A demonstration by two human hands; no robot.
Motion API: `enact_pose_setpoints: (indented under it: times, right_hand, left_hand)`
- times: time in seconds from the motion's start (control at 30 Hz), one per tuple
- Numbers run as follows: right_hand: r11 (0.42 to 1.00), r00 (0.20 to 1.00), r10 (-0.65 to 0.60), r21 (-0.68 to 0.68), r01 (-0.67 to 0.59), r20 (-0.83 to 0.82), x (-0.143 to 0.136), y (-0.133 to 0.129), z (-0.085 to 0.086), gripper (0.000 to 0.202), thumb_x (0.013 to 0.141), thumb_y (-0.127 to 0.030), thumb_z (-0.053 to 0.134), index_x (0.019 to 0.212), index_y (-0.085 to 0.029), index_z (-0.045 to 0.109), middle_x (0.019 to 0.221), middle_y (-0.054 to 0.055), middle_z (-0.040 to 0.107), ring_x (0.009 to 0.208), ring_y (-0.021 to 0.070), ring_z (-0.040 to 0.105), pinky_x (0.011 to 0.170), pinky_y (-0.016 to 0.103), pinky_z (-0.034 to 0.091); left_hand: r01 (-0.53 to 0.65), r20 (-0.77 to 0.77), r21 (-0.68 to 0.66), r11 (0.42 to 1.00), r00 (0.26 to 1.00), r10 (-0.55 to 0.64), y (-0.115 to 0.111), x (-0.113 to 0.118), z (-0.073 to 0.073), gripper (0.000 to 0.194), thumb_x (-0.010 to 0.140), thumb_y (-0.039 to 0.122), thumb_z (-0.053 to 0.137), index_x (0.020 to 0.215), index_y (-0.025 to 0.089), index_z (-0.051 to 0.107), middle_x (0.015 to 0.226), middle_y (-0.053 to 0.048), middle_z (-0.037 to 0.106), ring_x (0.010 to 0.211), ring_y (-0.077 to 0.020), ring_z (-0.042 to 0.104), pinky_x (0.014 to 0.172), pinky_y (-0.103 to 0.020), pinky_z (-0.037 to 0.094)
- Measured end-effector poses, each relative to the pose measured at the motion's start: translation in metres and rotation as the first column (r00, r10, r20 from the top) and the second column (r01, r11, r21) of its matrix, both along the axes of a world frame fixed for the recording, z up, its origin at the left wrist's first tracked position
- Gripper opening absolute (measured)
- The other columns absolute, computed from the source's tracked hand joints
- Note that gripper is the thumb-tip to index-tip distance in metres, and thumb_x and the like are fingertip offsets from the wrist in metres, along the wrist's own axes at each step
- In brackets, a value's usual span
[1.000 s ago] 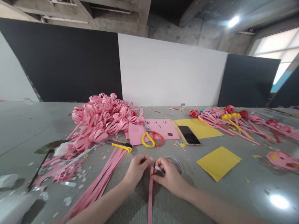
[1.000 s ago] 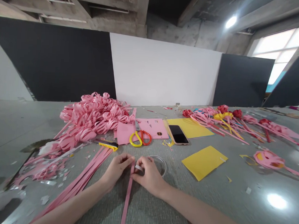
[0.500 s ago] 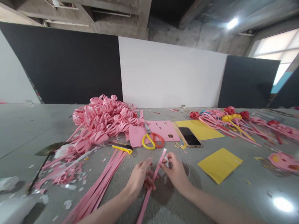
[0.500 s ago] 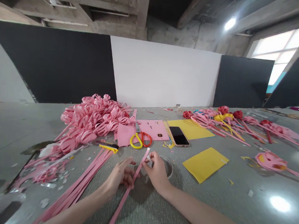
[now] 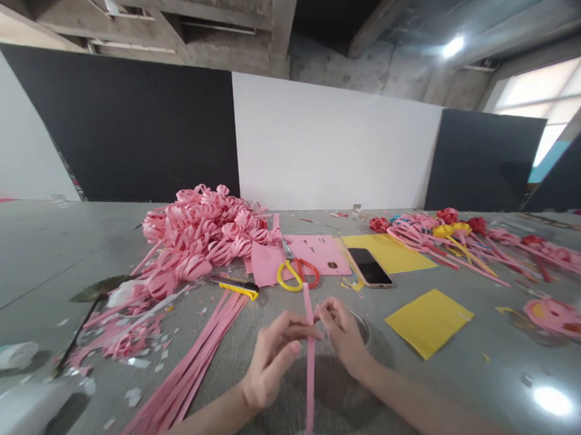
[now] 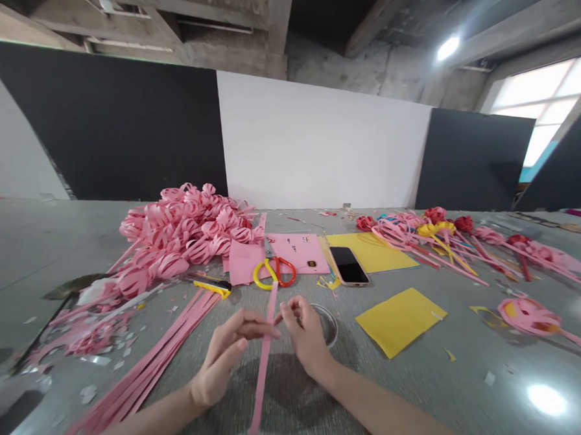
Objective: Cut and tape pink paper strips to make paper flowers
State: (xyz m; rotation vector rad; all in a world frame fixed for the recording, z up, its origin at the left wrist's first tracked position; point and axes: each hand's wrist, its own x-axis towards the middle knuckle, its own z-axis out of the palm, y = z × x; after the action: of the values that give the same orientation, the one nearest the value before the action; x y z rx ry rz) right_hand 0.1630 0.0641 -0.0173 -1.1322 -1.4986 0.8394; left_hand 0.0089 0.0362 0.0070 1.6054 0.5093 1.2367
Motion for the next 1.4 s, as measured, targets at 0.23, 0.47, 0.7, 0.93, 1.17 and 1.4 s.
enact_pose_setpoints:
  times: [0.23,0.47,0.7,0.93,1.17,1.4]
  right_hand:
    - [0.999,1.000,-0.024,0.027,0.024,-0.002,0.001,0.000,0.000,0.022,0.079,-0.039,0.045,0.071,-0.019,0.041,0.062,-0.003,0.051,0.059,0.0129,0.051,0.056,0.024,0.039]
    - [0.999,1.000,0.017,0.035,-0.017,0.023,0.000,-0.003,0.002,0.019,0.084,-0.036,0.038,0.076,-0.019,0.040,0.068,0.000,0.058,0.064,0.0149,0.056,0.061,0.026,0.041]
    - [0.964,0.886,-0.205,0.245,0.108,0.415,0.002,0.004,-0.011,0.013,0.077,-0.022,0.041,0.089,-0.017,0.045,0.086,0.007,0.057,0.081,0.0202,0.052,0.069,0.031,0.040]
    - [0.950,0.580,-0.284,0.307,0.061,0.763,0.006,0.001,-0.013,0.023,0.070,-0.004,0.039,0.086,-0.015,0.050,0.086,0.008,0.055,0.079,0.0206,0.050,0.069,0.032,0.037]
    - [0.939,0.361,-0.330,0.343,0.028,0.873,-0.003,-0.009,-0.010,0.025,0.073,-0.001,0.040,0.090,-0.014,0.054,0.095,0.013,0.055,0.087,0.0251,0.049,0.073,0.038,0.037]
    - [0.947,0.373,-0.227,0.293,-0.131,0.900,-0.014,-0.021,-0.014,0.025,0.071,-0.002,0.043,0.089,-0.015,0.055,0.090,0.008,0.054,0.085,0.0221,0.049,0.069,0.034,0.040]
  left_hand:
    - [0.038,-0.115,-0.010,0.999,0.993,-0.038,0.000,0.000,0.000,0.025,0.081,0.032,0.042,0.095,0.012,0.048,0.086,-0.010,0.063,0.079,-0.0206,0.058,0.073,-0.031,0.041]
    - [-0.042,-0.226,0.008,0.999,0.973,0.043,0.001,0.002,0.001,0.016,0.081,0.021,0.039,0.091,0.015,0.049,0.088,-0.008,0.064,0.079,-0.0172,0.058,0.072,-0.027,0.042]
    - [-0.304,-0.411,0.295,0.906,0.816,0.407,0.004,0.008,-0.005,0.022,0.079,0.012,0.036,0.093,0.021,0.050,0.092,-0.004,0.062,0.083,-0.0142,0.058,0.074,-0.024,0.041]
    - [-0.294,-0.674,0.489,0.821,0.470,0.570,0.018,0.001,0.025,0.020,0.078,0.020,0.040,0.077,0.022,0.061,0.065,-0.004,0.062,0.057,-0.0165,0.057,0.054,-0.023,0.038]
    - [-0.206,-0.806,0.427,0.881,0.355,0.474,0.075,0.017,0.047,0.013,0.066,0.018,0.053,0.062,0.020,0.065,0.060,-0.003,0.062,0.065,-0.0185,0.058,0.058,-0.024,0.039]
    - [-0.209,-0.802,0.444,0.871,0.340,0.490,0.110,0.044,0.028,0.020,0.066,0.015,0.052,0.079,0.019,0.066,0.077,-0.006,0.066,0.076,-0.0185,0.059,0.068,-0.025,0.041]
